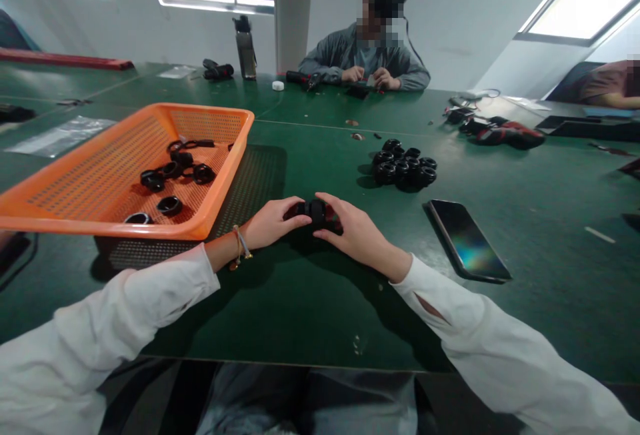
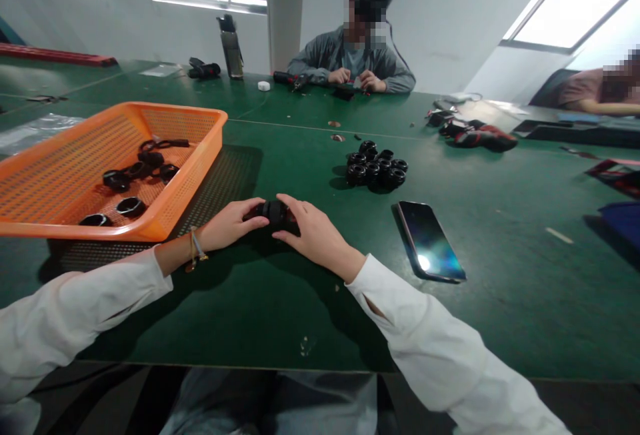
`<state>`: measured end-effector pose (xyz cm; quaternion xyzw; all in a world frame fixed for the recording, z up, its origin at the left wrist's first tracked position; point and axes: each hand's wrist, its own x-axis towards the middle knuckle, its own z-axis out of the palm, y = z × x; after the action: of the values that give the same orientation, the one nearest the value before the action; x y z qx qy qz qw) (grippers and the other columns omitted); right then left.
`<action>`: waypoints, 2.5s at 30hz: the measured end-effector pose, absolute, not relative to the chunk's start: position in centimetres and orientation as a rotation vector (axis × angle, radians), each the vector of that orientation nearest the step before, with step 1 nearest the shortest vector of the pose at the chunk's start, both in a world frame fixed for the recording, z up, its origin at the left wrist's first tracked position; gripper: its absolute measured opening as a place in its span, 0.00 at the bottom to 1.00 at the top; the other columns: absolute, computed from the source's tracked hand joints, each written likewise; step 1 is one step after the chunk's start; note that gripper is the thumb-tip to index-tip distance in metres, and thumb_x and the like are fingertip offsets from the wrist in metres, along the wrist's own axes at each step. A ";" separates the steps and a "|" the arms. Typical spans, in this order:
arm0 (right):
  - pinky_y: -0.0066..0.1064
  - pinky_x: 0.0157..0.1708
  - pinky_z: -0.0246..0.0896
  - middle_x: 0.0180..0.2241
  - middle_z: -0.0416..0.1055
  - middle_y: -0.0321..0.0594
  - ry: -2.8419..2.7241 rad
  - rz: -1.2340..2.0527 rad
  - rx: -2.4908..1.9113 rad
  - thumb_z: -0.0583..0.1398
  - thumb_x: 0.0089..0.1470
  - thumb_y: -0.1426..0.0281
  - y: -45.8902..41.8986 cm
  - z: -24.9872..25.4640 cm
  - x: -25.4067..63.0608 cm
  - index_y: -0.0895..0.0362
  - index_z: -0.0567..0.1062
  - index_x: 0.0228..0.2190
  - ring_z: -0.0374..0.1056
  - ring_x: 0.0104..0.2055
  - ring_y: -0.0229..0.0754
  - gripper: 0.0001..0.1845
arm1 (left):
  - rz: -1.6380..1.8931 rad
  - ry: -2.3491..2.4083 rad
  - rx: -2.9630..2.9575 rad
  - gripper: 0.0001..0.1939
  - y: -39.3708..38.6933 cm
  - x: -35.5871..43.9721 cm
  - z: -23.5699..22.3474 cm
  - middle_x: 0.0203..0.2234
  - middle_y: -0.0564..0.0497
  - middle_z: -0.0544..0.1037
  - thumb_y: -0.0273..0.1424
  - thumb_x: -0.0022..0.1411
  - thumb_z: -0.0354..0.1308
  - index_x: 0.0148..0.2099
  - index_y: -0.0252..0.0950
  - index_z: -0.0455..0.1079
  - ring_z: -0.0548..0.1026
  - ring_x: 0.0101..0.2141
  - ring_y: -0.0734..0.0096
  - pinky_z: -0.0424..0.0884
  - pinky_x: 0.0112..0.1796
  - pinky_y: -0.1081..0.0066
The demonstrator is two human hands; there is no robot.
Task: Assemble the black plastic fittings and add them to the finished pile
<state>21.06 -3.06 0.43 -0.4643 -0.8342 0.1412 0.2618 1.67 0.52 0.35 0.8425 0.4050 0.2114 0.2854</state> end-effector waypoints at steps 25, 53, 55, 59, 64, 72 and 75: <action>0.31 0.29 0.54 0.28 0.70 0.40 -2.020 0.891 -1.420 0.52 0.56 0.67 -3.6 1.6 20.0 0.59 0.69 0.33 0.64 0.29 0.40 0.09 | 0.579 0.992 2.322 0.17 0.1 1.7 -0.2 0.39 0.47 0.76 0.36 0.57 0.60 0.46 0.33 0.67 0.74 0.38 0.65 0.68 0.39 0.70; 0.35 0.36 0.61 0.36 0.74 0.45 -2.265 0.520 -1.300 0.56 0.54 0.70 -3.8 0.9 20.7 0.59 0.69 0.40 0.69 0.36 0.46 0.10 | 0.590 0.952 2.200 0.15 -0.2 1.8 0.1 0.38 0.47 0.75 0.35 0.58 0.58 0.45 0.32 0.67 0.73 0.37 0.66 0.67 0.39 0.69; 0.33 0.34 0.59 0.35 0.74 0.43 -2.176 0.654 -1.356 0.55 0.55 0.70 -4.0 1.1 20.5 0.58 0.69 0.40 0.68 0.34 0.43 0.11 | 0.592 0.963 2.225 0.15 -0.2 1.8 0.0 0.37 0.48 0.75 0.36 0.58 0.58 0.45 0.33 0.67 0.73 0.36 0.67 0.68 0.38 0.69; 0.29 0.28 0.56 0.27 0.70 0.38 -1.951 1.015 -1.408 0.54 0.55 0.67 -4.3 1.8 20.2 0.59 0.70 0.36 0.65 0.28 0.38 0.10 | 0.600 0.950 2.291 0.16 -0.3 1.7 -0.1 0.39 0.47 0.75 0.36 0.57 0.60 0.46 0.33 0.67 0.73 0.37 0.66 0.68 0.39 0.69; 0.24 0.17 0.46 0.17 0.60 0.31 -1.465 1.641 -1.418 0.54 0.54 0.59 -4.3 2.2 20.0 0.58 0.65 0.23 0.54 0.17 0.30 0.17 | 0.601 0.909 2.363 0.18 -0.7 1.7 -0.2 0.40 0.46 0.74 0.36 0.57 0.61 0.47 0.33 0.65 0.72 0.40 0.65 0.68 0.42 0.68; 0.24 0.16 0.48 0.16 0.62 0.32 -1.532 1.583 -1.433 0.50 0.57 0.57 -4.5 1.9 20.1 0.58 0.67 0.28 0.56 0.16 0.31 0.18 | 0.574 0.939 2.336 0.18 -0.8 2.0 0.0 0.38 0.48 0.74 0.37 0.56 0.61 0.45 0.34 0.66 0.72 0.38 0.66 0.67 0.39 0.70; 0.32 0.30 0.64 0.32 0.73 0.42 -1.888 1.041 -1.372 0.55 0.55 0.63 -4.3 1.5 20.6 0.57 0.68 0.43 0.69 0.31 0.41 0.16 | 0.540 0.994 2.252 0.13 -0.7 2.1 0.4 0.31 0.51 0.73 0.38 0.58 0.57 0.40 0.33 0.67 0.71 0.32 0.68 0.65 0.33 0.72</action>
<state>20.56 -4.28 1.52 -0.5141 -0.7074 0.3899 0.2887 2.10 -0.70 0.35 0.8508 0.3756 0.2039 0.3059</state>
